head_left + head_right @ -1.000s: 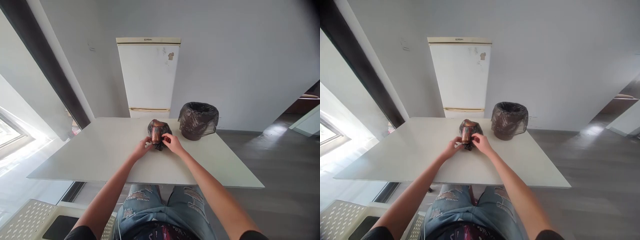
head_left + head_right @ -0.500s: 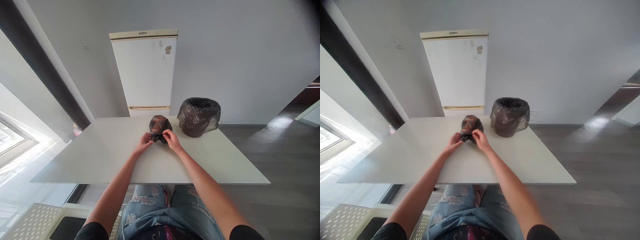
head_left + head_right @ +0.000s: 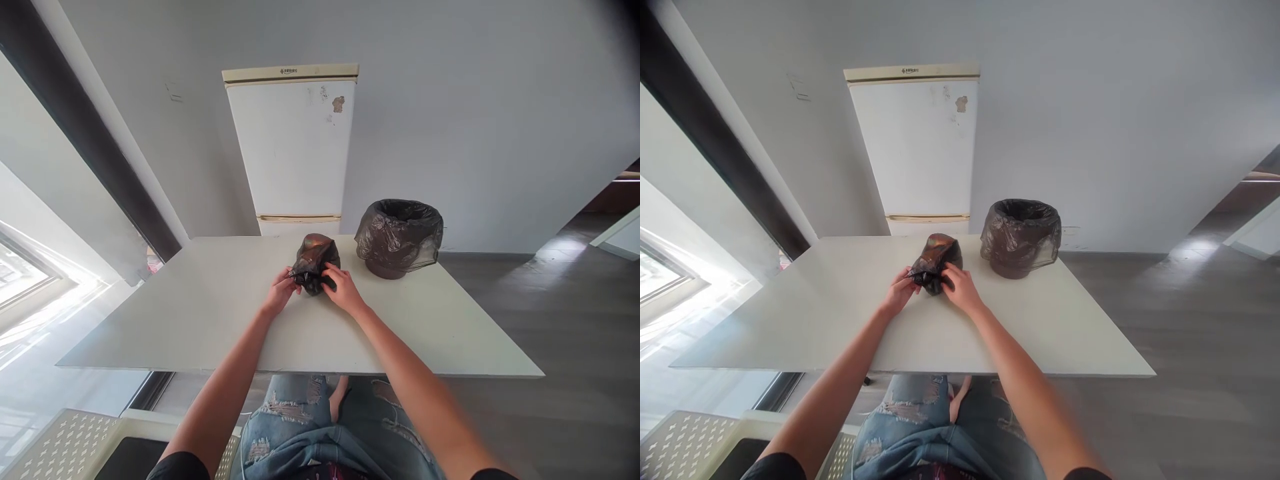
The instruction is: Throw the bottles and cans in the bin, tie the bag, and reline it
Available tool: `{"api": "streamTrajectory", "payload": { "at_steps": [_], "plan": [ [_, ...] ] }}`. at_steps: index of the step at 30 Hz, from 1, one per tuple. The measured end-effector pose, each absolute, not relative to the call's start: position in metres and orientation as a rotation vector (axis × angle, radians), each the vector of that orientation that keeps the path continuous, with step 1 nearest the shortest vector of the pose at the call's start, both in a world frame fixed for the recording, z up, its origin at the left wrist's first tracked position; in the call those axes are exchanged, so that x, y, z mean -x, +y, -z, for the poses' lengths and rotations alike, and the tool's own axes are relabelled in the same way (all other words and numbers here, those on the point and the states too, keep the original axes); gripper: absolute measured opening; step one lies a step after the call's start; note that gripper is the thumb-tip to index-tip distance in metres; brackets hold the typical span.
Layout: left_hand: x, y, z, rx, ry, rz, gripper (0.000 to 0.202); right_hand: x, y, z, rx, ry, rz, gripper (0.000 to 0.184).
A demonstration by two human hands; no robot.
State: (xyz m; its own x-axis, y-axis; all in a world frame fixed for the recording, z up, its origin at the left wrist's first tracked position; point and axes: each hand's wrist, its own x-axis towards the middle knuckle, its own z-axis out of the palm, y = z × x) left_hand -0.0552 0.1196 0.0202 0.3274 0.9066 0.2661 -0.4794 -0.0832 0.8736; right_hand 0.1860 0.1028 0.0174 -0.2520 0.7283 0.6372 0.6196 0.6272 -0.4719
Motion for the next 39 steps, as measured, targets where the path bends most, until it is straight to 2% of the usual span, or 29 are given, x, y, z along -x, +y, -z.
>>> {"api": "streamTrajectory", "payload": {
  "at_steps": [4, 9, 15, 18, 21, 25, 29, 32, 35, 39],
  "plan": [
    [0.060, 0.118, -0.025, -1.027, 0.531, -1.343, 0.023, -0.187, 0.108, -0.010, 1.160, -1.975, -0.189, 0.036],
    [0.069, 0.121, -0.027, -0.872, 0.567, -1.497, 0.024, -0.186, 0.111, -0.013, 1.042, -1.853, -0.291, 0.015],
    [0.089, 0.134, -0.018, -0.672, 0.668, -1.682, 0.026, -0.192, 0.106, -0.026, 1.035, -1.545, -0.422, 0.022],
    [0.097, 0.139, -0.015, -0.602, 0.662, -1.814, 0.032, -0.196, 0.107, -0.027, 1.107, -1.340, -0.534, 0.019],
    [0.092, 0.140, -0.013, -0.761, 0.697, -1.857, 0.037, -0.197, 0.112, -0.022, 1.185, -1.147, -0.638, 0.020],
    [0.076, 0.138, -0.004, -1.213, 0.985, -1.744, 0.050, -0.201, 0.117, -0.013, 1.290, -1.053, -0.585, 0.028],
    [0.071, 0.142, 0.005, -1.260, 1.237, -1.659, 0.031, -0.206, 0.114, -0.012, 1.411, -0.990, -0.471, 0.038],
    [0.075, 0.144, 0.006, -1.155, 1.221, -1.669, 0.023, -0.205, 0.104, -0.020, 1.394, -1.124, -0.179, 0.048],
    [0.076, 0.142, 0.004, -1.059, 1.084, -1.621, 0.026, -0.198, 0.092, -0.028, 1.166, -1.529, 0.111, 0.043],
    [0.075, 0.140, 0.001, -0.842, 1.045, -1.614, 0.029, -0.182, 0.086, -0.028, 0.873, -2.139, 0.055, 0.031]
  ]
}}
